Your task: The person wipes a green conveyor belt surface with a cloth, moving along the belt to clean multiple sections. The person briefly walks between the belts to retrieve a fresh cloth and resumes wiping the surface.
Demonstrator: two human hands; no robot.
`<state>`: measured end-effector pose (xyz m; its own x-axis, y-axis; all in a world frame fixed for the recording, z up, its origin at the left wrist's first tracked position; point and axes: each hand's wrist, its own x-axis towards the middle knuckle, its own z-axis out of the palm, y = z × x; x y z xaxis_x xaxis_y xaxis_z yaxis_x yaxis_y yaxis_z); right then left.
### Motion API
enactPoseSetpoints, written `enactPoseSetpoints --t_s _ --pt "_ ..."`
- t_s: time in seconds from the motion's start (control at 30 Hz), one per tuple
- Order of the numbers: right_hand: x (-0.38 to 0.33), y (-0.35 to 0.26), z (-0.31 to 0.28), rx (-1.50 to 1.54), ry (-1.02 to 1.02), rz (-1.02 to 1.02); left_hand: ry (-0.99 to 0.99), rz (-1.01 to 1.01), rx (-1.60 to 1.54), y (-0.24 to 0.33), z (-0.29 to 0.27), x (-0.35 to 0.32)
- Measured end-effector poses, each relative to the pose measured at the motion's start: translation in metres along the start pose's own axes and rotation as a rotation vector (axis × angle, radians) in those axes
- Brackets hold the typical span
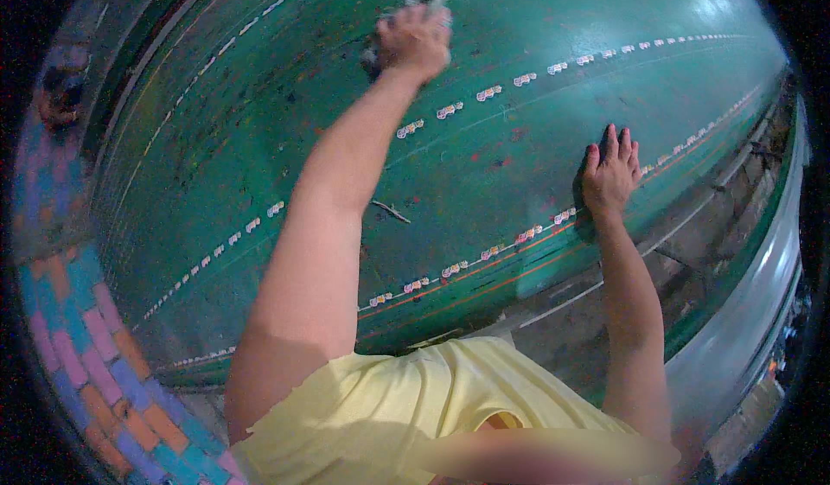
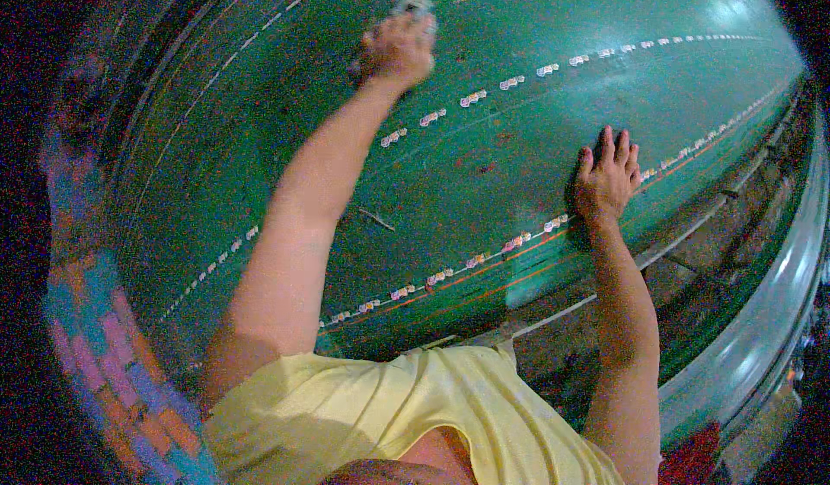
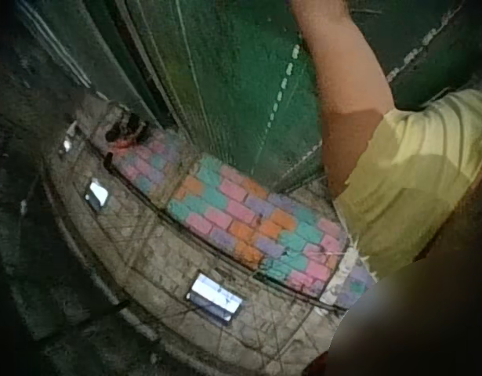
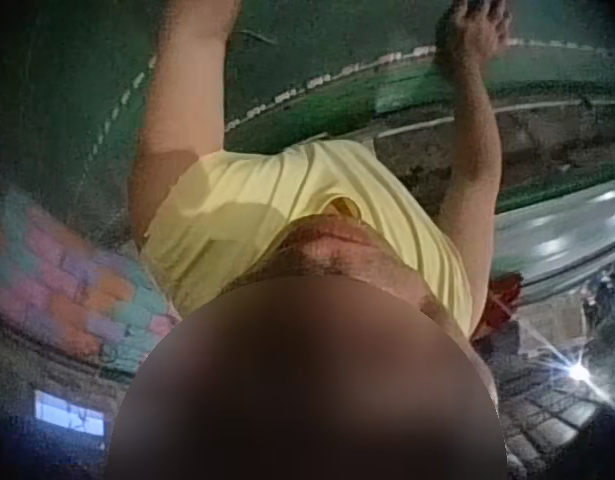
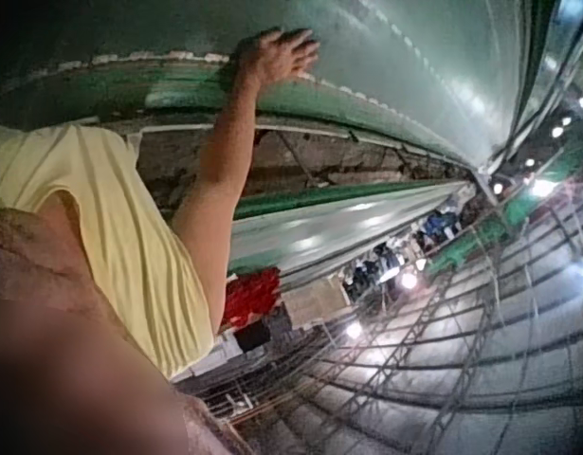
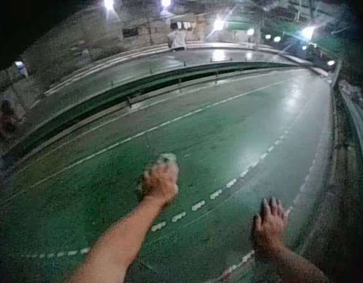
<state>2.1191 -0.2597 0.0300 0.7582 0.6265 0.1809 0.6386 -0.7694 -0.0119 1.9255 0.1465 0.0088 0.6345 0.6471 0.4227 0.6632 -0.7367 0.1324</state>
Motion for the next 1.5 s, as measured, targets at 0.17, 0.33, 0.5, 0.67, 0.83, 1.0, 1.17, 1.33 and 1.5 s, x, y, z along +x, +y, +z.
enactPoseSetpoints --t_s 0.17,0.33,0.5,0.67,0.83,1.0,1.17,1.33,1.5 --pt "0.0 0.004 -0.001 0.029 0.017 0.014 -0.146 0.391 -0.247 0.103 -0.072 -0.121" --pt "-0.001 0.006 -0.002 0.024 0.008 0.012 -0.331 0.484 -0.506 0.069 -0.181 -0.297" --pt "-0.005 0.005 0.001 -0.041 -0.001 0.03 -0.204 0.166 -0.15 -0.09 -0.163 -0.285" --pt "-0.002 -0.004 0.0 -0.04 -0.017 0.016 -0.103 -0.359 0.178 -0.079 -0.104 -0.138" --pt "0.001 0.0 -0.004 0.026 -0.037 0.01 -0.201 -0.107 -0.064 0.143 -0.063 -0.095" --pt "0.004 0.006 -0.002 0.093 -0.037 0.009 -0.072 0.26 -0.25 0.257 -0.088 -0.205" --pt "0.009 0.023 0.0 0.235 -0.05 -0.049 -0.144 0.067 -0.199 0.156 -0.188 -0.335" --pt "0.069 0.085 0.026 0.238 -0.022 -0.288 -0.098 -0.843 0.534 0.016 -0.248 -0.489" --pt "0.133 0.162 0.029 0.127 0.019 -0.192 -0.132 -0.799 0.062 0.097 -0.198 -0.418"
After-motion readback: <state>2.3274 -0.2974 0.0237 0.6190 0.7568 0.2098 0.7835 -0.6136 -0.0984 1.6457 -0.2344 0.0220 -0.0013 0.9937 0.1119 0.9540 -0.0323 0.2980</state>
